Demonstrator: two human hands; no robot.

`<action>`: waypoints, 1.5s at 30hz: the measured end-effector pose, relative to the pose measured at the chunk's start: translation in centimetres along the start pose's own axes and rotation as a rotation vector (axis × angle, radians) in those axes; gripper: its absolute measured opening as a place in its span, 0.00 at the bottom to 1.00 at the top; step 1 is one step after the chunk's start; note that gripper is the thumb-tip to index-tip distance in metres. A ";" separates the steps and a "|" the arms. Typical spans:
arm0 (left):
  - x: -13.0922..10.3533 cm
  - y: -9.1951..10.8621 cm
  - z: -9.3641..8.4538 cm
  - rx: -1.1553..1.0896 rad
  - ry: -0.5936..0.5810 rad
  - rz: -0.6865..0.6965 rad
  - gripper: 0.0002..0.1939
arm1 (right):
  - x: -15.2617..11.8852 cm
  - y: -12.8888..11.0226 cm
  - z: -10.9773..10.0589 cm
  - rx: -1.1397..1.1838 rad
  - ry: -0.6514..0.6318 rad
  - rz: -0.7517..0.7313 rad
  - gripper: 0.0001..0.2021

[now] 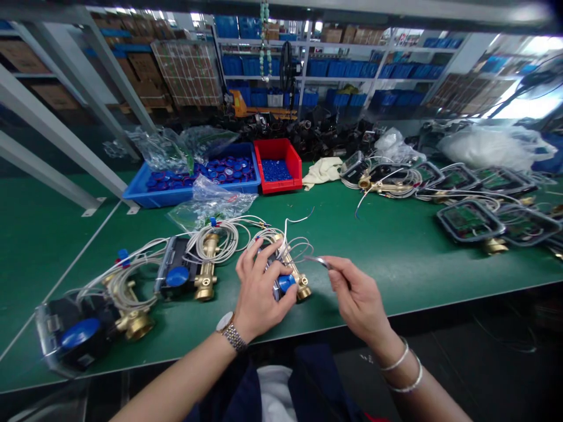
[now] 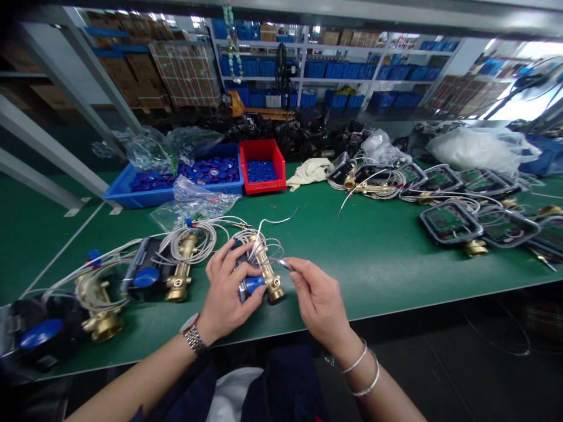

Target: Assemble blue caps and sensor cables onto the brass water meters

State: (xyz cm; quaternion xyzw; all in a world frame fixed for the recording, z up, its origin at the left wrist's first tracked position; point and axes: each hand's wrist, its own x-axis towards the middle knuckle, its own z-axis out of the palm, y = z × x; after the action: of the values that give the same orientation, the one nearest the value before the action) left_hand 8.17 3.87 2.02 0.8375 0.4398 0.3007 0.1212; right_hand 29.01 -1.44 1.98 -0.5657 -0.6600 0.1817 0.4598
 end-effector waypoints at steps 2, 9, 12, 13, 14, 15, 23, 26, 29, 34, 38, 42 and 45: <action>-0.2 -0.1 0.1 0.001 0.003 -0.005 0.07 | 0.5 -0.5 0.8 0.024 -0.130 -0.070 0.15; -0.4 -0.5 0.4 -0.011 0.019 0.002 0.09 | 1.1 0.1 1.6 0.011 -0.289 -0.103 0.17; -0.4 -0.5 0.5 -0.021 0.029 0.003 0.08 | 1.7 0.7 1.3 0.019 -0.351 -0.112 0.17; -0.4 -0.5 0.5 -0.022 0.032 0.002 0.08 | 2.0 0.9 1.1 0.021 -0.371 -0.129 0.16; -0.4 -0.5 0.5 -0.021 0.035 0.001 0.08 | 2.4 1.1 1.0 0.016 -0.393 -0.150 0.16; -0.4 -0.5 0.5 -0.021 0.037 -0.001 0.08 | 2.7 1.1 0.8 0.004 -0.412 -0.174 0.16; -0.4 -0.5 0.7 -0.042 0.045 -0.009 0.08 | 3.1 -0.5 0.4 -0.157 -0.449 -0.241 0.17; -0.4 -0.5 0.8 -0.048 0.043 -0.013 0.08 | 2.8 -0.2 0.6 -0.110 -0.443 -0.197 0.17; -0.5 -0.5 0.8 -0.049 0.046 -0.020 0.08 | 2.8 0.3 0.8 -0.094 -0.445 -0.212 0.16; -0.5 -0.5 0.9 -0.052 0.047 -0.025 0.07 | 2.0 -0.5 1.0 -0.165 -0.412 -0.182 0.17; -0.5 -0.5 1.0 -0.050 0.069 -0.025 0.06 | 0.7 -1.6 1.7 -0.270 -0.327 -0.115 0.17; -0.6 -0.3 0.9 -0.034 0.083 -0.026 0.05 | 0.3 -1.9 2.0 -0.279 -0.308 -0.119 0.18; -0.8 -0.2 0.8 -0.009 0.086 -0.025 0.05 | -0.4 -1.1 0.8 -0.336 -0.332 -0.090 0.21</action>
State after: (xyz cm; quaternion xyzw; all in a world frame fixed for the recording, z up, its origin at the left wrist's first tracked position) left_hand 8.21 3.41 1.01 0.8177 0.4538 0.3367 0.1100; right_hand 27.68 -1.92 2.27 -0.5665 -0.7721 0.1393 0.2520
